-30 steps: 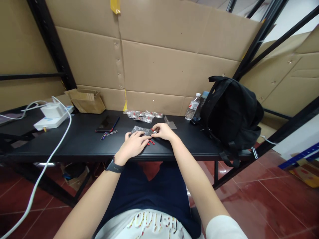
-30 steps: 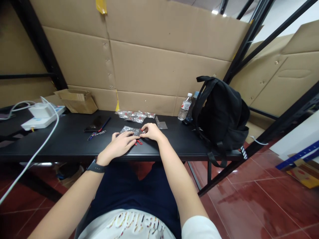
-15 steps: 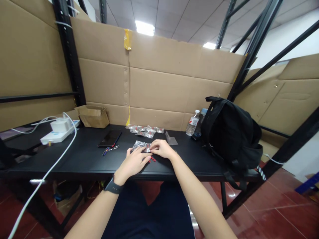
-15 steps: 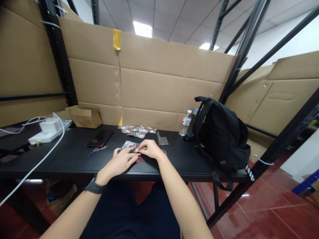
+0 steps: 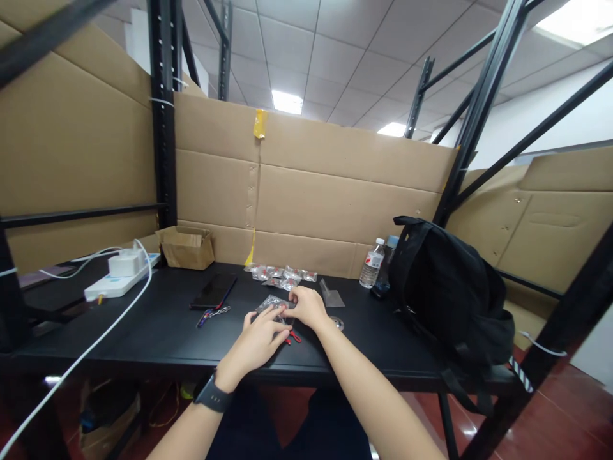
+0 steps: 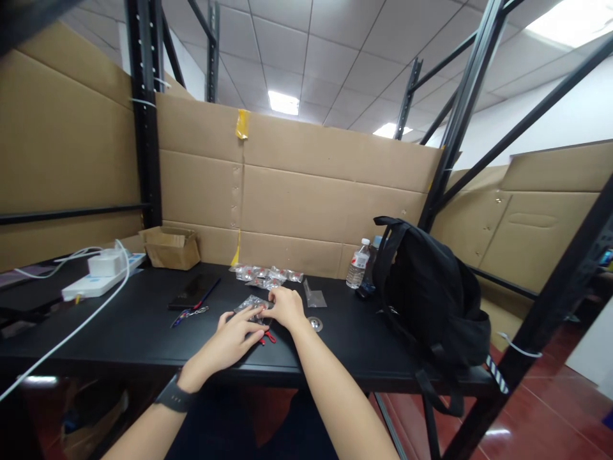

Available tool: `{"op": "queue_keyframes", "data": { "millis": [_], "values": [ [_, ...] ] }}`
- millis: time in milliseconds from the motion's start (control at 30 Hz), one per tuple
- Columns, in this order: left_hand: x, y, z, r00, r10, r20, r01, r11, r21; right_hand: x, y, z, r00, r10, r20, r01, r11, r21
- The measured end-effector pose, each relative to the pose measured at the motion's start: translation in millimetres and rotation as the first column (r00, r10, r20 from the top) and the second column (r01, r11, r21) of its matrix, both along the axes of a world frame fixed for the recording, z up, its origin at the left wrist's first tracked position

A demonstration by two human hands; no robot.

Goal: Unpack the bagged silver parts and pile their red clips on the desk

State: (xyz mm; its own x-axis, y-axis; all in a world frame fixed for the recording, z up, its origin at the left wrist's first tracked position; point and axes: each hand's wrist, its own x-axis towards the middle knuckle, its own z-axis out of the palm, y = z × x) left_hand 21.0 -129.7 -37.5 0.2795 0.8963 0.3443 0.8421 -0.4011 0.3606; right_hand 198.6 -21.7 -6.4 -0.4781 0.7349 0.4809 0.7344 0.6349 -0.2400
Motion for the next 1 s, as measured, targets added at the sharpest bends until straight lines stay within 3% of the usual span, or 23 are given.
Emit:
{"op": "queue_keyframes", "data": {
  "millis": [133, 300, 467, 533, 600, 667, 833, 1000],
  "values": [
    [1.0, 0.4, 0.7, 0.998, 0.048, 0.029, -0.048, 0.999, 0.008, -3.2, 3.9, 0.3, 0.998, -0.065, 0.027, 0.065, 0.998, 0.024],
    [2.3, 1.7, 0.4, 0.987, 0.139, 0.075, -0.141, 0.990, 0.020, -0.9, 1.6, -2.5, 0.997, 0.067, -0.031, -0.070, 0.989, -0.127],
    [2.3, 2.9, 2.2, 0.987, 0.146, 0.075, -0.146, 0.989, 0.000, -0.1, 0.1, -3.3, 0.994, 0.006, -0.107, -0.009, 1.000, -0.026],
    [2.2, 1.5, 4.9, 0.981, 0.177, 0.081, -0.177, 0.984, -0.006, 5.7, 1.4, -3.5, 0.979, 0.121, -0.164, -0.137, 0.987, -0.089],
    [1.6, 0.1, 6.7, 0.971, 0.225, 0.082, -0.226, 0.974, 0.004, 14.7, 3.4, -4.5, 0.932, 0.239, -0.274, -0.299, 0.932, -0.204],
    [0.1, -0.1, 6.5, 0.957, 0.278, 0.083, -0.282, 0.959, 0.032, 23.5, 5.3, -6.2, 0.891, 0.263, -0.371, -0.374, 0.887, -0.271],
    [-3.8, 4.4, 2.9, 0.941, 0.332, 0.070, -0.337, 0.938, 0.075, 25.9, 3.1, -8.4, 0.922, 0.279, -0.267, -0.328, 0.931, -0.161],
    [-4.2, 5.7, 8.7, 0.946, 0.312, 0.086, -0.318, 0.945, 0.073, 16.8, -2.7, -5.5, 0.902, 0.314, -0.295, -0.366, 0.920, -0.138]
  ]
}}
